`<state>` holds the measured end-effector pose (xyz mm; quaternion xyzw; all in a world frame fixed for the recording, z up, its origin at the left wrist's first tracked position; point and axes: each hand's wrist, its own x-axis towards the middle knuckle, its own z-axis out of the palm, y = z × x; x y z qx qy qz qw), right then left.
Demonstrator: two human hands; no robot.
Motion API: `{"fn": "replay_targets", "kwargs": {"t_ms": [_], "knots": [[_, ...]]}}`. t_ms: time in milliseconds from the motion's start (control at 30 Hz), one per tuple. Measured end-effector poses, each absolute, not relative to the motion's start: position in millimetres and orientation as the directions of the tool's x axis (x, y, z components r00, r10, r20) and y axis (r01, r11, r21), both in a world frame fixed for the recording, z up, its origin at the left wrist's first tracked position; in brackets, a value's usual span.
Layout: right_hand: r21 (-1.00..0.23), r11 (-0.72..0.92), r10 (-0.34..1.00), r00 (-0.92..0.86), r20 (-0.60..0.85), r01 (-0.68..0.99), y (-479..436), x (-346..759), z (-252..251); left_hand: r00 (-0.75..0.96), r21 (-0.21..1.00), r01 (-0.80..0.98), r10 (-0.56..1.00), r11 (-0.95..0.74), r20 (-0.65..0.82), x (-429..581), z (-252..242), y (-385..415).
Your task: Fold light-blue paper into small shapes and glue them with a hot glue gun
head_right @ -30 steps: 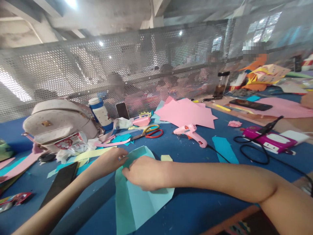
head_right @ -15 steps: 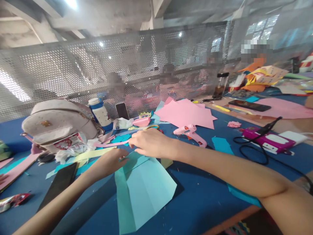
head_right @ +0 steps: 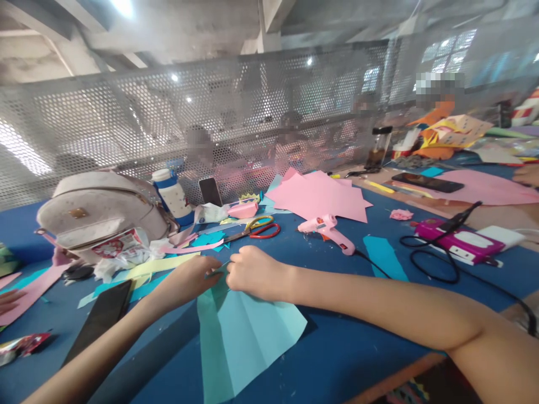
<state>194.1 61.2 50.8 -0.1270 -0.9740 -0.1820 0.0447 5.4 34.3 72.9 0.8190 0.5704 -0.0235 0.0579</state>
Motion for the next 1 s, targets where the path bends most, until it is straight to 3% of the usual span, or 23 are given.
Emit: {"fn": "replay_targets", "kwargs": {"t_ms": [100, 133, 167, 200, 300, 367, 500, 633, 833, 1000], "knots": [[0.355, 0.898, 0.223, -0.965, 0.14, 0.259, 59, 191, 45, 0.342, 0.012, 0.94, 0.937, -0.342, -0.068, 13, 90, 18], [0.352, 0.899, 0.223, -0.964, 0.143, 0.26, 59, 190, 43, 0.322, -0.045, 0.945, 0.946, -0.323, -0.032, 18, 96, 8], [0.345, 0.902, 0.222, -0.964, 0.145, 0.26, 58, 189, 42, 0.316, -0.179, 0.933, 0.949, -0.312, -0.008, 24, 101, -4], [0.335, 0.906, 0.221, -0.964, 0.146, 0.259, 58, 189, 41, 0.331, -0.252, 0.908, 0.942, -0.335, -0.06, 32, 104, -16], [0.317, 0.913, 0.225, -0.965, 0.136, 0.257, 57, 188, 41, 0.476, -0.14, 0.838, 0.833, -0.527, -0.283, 58, 98, -49], [0.317, 0.911, 0.24, -0.964, 0.118, 0.266, 55, 187, 44, 0.524, -0.05, 0.821, 0.785, -0.569, -0.329, 72, 83, -59], [0.311, 0.906, 0.272, -0.958, 0.097, 0.288, 50, 183, 47, 0.389, -0.153, 0.882, 0.871, -0.446, -0.301, 82, 55, -57], [0.33, 0.898, 0.272, -0.956, 0.108, 0.292, 48, 178, 44, 0.395, -0.218, 0.873, 0.895, -0.436, -0.208, 77, 39, -53], [0.333, 0.894, 0.275, -0.953, 0.123, 0.301, 50, 177, 41, 0.505, -0.427, 0.811, 0.847, -0.401, 0.163, 68, 5, -60], [0.314, 0.901, 0.277, -0.954, 0.117, 0.3, 49, 176, 42, 0.534, -0.481, 0.788, 0.816, -0.384, 0.221, 68, -1, -65]]}}
